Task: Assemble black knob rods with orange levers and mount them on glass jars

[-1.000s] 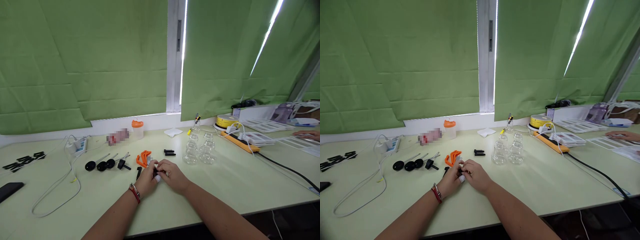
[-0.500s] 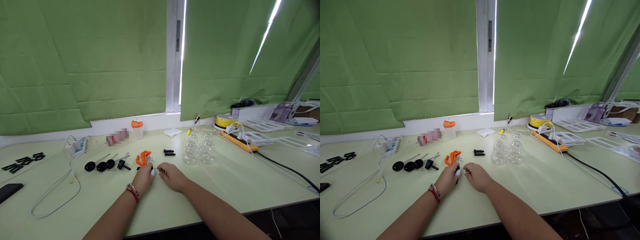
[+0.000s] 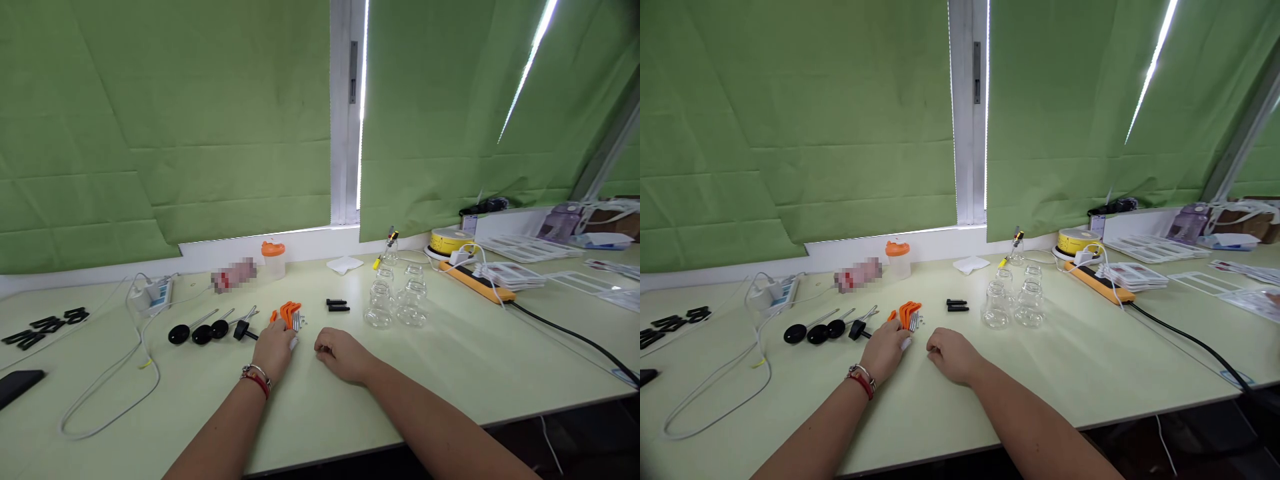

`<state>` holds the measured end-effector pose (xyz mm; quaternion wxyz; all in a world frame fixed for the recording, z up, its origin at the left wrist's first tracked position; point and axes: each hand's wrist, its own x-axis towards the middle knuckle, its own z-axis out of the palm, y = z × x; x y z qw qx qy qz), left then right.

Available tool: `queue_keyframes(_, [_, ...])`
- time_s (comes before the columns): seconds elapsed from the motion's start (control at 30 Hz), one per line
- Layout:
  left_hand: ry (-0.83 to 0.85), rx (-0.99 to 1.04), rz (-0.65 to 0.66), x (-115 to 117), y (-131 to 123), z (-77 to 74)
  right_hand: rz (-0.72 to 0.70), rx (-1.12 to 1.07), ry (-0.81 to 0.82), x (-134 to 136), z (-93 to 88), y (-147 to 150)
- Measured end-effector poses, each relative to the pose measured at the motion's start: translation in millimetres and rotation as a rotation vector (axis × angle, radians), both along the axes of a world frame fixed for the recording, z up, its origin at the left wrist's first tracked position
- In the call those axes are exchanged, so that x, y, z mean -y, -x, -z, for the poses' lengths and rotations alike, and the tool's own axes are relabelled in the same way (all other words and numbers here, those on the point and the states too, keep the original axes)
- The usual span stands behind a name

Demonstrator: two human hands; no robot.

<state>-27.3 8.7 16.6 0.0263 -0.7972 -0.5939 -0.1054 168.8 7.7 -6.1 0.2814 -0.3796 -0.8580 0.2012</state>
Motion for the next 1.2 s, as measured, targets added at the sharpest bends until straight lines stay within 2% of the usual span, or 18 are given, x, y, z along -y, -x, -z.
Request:
queue_keyframes(0.23, [0.007,0.041,-0.083,-3.9,16.6,-0.5,0.013,-0.01,0.006,0.3,-1.5,-0.5])
queue_keyframes(0.43, [0.023,0.063,-0.105,-6.8,26.2,-0.8,0.022,0.003,-0.009,-2.3,1.2,-2.4])
queue_keyframes(0.53, [0.028,0.074,-0.109,-9.8,31.7,-0.1,0.129,0.013,-0.063,-9.7,4.5,-6.1])
queue_keyframes(0.7, [0.035,0.094,-0.104,-13.2,37.9,0.1,0.425,0.101,-0.132,-35.2,14.8,-13.3])
queue_keyframes(0.83, [0.021,0.11,-0.117,-14.3,40.6,0.9,0.51,0.119,-0.128,-51.9,19.5,-15.2])
queue_keyframes(1.03, [-0.01,0.114,-0.13,-12.8,41.0,-1.1,0.485,0.123,-0.141,-56.2,17.6,-16.1])
queue_keyframes(1.2, [-0.097,0.126,-0.089,-5.0,26.4,-8.2,0.352,0.085,-0.142,-46.5,11.8,-17.7])
